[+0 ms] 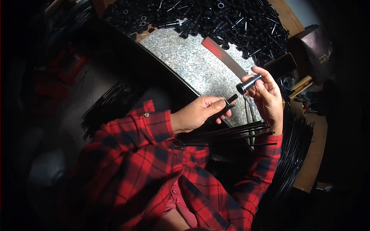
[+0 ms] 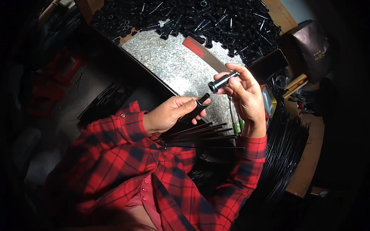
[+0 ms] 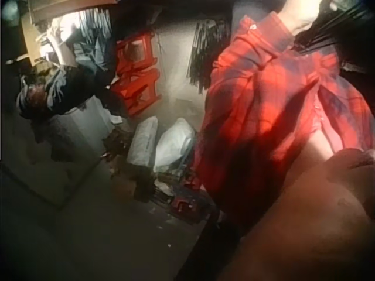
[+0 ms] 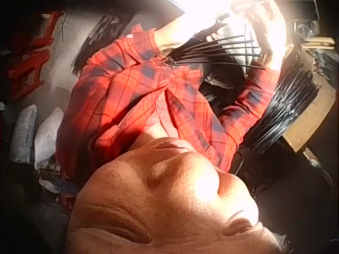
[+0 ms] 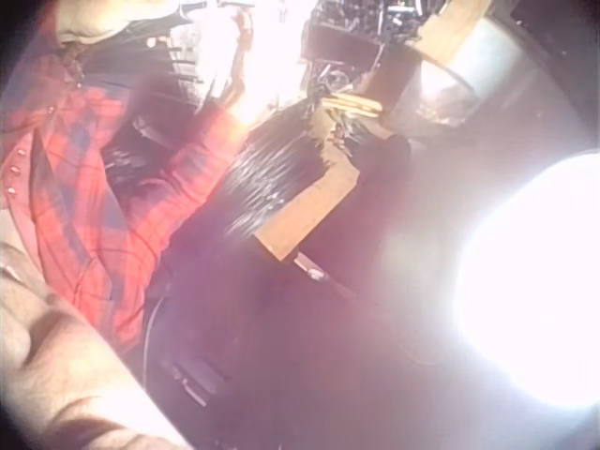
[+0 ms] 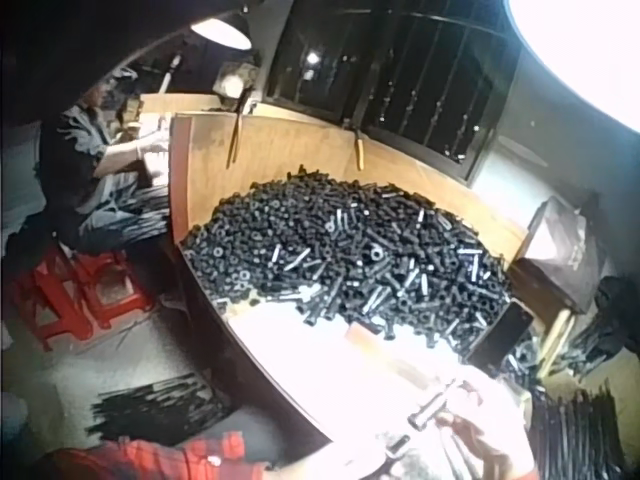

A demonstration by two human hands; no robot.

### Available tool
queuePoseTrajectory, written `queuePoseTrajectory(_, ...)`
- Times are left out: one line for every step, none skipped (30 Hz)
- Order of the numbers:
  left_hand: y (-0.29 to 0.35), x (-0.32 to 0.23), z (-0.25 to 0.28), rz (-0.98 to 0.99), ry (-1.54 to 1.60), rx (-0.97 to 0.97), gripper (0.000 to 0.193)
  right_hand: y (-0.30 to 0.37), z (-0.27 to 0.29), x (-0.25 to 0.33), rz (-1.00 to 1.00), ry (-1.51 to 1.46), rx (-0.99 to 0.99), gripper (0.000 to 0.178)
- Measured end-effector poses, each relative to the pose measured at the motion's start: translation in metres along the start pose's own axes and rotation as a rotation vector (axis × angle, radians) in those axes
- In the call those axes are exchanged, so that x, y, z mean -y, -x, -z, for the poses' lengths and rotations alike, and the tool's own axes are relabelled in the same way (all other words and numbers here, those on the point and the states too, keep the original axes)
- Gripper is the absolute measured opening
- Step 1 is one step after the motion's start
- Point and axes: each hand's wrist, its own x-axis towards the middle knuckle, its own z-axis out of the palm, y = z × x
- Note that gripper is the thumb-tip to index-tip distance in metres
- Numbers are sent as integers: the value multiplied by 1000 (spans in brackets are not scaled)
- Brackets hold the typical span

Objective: Assembling cable components by sliding sleeves onto connectors and using pliers to secure them.

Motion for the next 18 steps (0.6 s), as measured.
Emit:
queuePoseTrajectory(0,1,0,-4,-1,-10,41,1,-2,0,-2,9,19,29)
queuePoseTrajectory(0,3,0,-13,-5,-8,40,2,-5,-1,-2,17,37,29)
queuePoseTrajectory(-1,5,0,-23,-10,-6,38,2,-6,-2,-4,13,47,29)
queuePoseTrajectory(-1,6,0,-33,-15,-4,38,2,-8,-3,-15,111,32,30)
queuePoseTrajectory(0,6,2,-36,-19,-12,38,2,-9,-4,-24,210,17,30)
queuePoseTrajectory(0,7,2,-35,-22,-19,36,5,-11,-4,-35,310,-3,31)
queuePoseTrajectory(0,8,2,-33,-26,-25,35,7,-15,-4,-36,309,2,31)
queuePoseTrajectory(0,8,3,-32,-30,-31,34,9,-21,-3,-11,306,-7,32)
queuePoseTrajectory(1,8,2,-33,-30,-35,34,11,-27,-2,13,302,-16,33)
queuePoseTrajectory(1,8,1,-43,-51,-29,34,12,-31,-3,37,299,-25,34)
queuePoseTrajectory(1,8,1,-53,-71,-23,34,14,-33,-3,36,299,-21,34)
queuePoseTrajectory(2,7,0,-64,-91,-16,33,16,-33,-4,46,307,-45,32)
queuePoseTrajectory(2,7,0,-66,-90,-20,33,17,-34,-6,56,315,-69,31)
queuePoseTrajectory(3,6,-1,-82,-118,-32,34,18,-35,-7,65,323,-93,30)
queuePoseTrajectory(4,5,-2,-98,-146,-44,34,19,-36,-8,64,324,-89,30)
queuePoseTrajectory(5,5,-3,-112,-174,-53,34,19,-37,-9,84,376,-113,29)
queuePoseTrajectory(5,5,-3,-113,-172,-55,34,20,-38,-9,103,428,-137,28)
queuePoseTrajectory(5,6,-3,-121,-188,-53,34,20,-39,-10,123,480,-161,27)
